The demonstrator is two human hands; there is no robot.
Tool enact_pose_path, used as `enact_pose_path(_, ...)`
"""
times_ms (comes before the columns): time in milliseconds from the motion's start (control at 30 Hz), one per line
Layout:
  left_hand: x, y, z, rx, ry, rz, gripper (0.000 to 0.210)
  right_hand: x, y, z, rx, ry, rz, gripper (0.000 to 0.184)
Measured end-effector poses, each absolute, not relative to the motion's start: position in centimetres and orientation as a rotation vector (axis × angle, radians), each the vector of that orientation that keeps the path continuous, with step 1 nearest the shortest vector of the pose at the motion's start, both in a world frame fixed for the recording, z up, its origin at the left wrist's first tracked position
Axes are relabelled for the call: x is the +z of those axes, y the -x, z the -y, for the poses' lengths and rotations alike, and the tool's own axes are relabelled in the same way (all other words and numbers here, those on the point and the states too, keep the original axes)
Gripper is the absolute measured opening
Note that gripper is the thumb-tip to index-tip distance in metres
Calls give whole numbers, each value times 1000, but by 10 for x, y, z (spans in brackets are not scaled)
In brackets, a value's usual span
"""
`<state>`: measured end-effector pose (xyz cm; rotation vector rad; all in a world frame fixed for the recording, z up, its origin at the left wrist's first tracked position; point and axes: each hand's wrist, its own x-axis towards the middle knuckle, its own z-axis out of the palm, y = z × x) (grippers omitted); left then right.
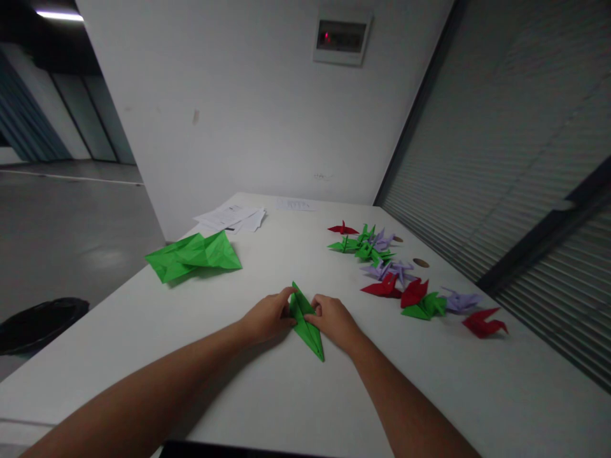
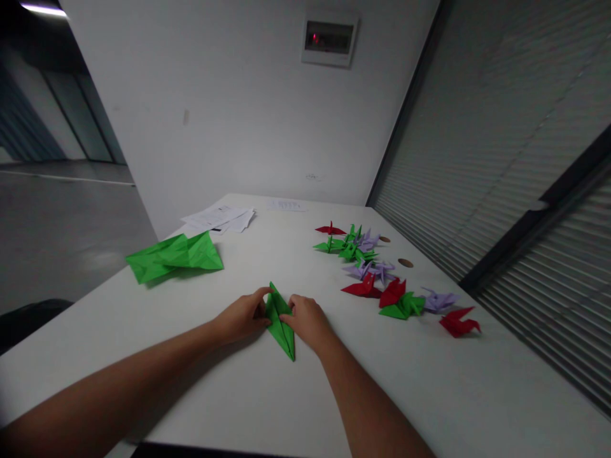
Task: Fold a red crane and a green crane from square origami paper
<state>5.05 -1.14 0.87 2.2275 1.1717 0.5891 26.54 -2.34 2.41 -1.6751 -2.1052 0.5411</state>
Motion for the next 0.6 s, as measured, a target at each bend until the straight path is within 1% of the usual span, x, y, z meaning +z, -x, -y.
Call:
enact_pose_path(67,9,-51,12,587,-2236,-1194,63,25,-265,24,546,1675,2105,16)
enact_pose_path(233,10,-52,13,516,-2256,-1365,30,22,-266,23,534,1671,2107,17)
enact_pose_path(367,12,-52,12,524,-2449,-1211,6,18,-268,21,533,1649,2107,16)
enact_pose_path(400,13,-51,12,525,-2495,-1147,4,18,-268,21,532,1649,2107,16)
enact_pose_path(600,16,-44,16,511,-2729,-847,20,21,-267,23,521,1663,2104,17)
